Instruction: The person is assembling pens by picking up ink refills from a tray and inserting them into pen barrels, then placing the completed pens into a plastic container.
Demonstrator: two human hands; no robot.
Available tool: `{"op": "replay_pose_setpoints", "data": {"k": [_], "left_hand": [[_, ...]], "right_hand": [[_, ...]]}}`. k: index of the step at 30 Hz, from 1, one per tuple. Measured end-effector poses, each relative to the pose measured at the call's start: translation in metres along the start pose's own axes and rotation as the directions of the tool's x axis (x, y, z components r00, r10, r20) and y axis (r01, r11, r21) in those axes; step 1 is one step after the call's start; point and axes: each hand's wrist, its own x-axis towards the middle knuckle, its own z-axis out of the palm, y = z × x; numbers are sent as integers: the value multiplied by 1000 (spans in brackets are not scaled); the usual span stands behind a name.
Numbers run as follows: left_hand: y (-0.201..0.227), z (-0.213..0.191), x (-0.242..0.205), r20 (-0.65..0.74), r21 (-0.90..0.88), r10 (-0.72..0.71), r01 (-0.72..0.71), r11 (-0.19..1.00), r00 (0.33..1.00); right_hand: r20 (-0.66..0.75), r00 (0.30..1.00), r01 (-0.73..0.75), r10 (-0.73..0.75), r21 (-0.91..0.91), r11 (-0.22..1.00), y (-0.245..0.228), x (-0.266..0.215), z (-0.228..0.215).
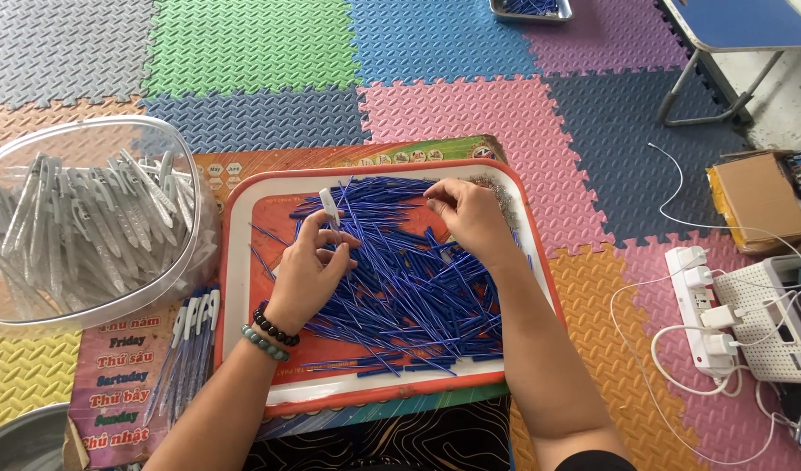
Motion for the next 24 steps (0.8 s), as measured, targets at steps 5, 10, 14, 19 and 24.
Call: {"op": "replay_pose_setpoints", "data": {"k": [5, 10, 14, 19, 24], "left_hand": [[-5, 3, 0, -11, -15, 16, -16, 1000, 1000], [14, 2, -5, -24, 8, 33, -32, 999, 999], [19, 4, -6, -44, 38, 75, -74, 997, 996], [26, 3, -6, -26, 37, 80, -79, 996, 996], [41, 0, -8, 8, -1, 55, -55, 998, 998]], "right_hand": [[11, 999, 34, -34, 13, 999, -3, 0, 2], [6, 997, 75, -75, 15, 997, -5, 0, 5], [2, 997, 81, -82, 27, 996, -8, -1, 3], [6, 997, 82, -82, 38, 996, -19, -5, 2], [-20, 996, 90, -89, 65, 994, -15, -1, 10]]}}
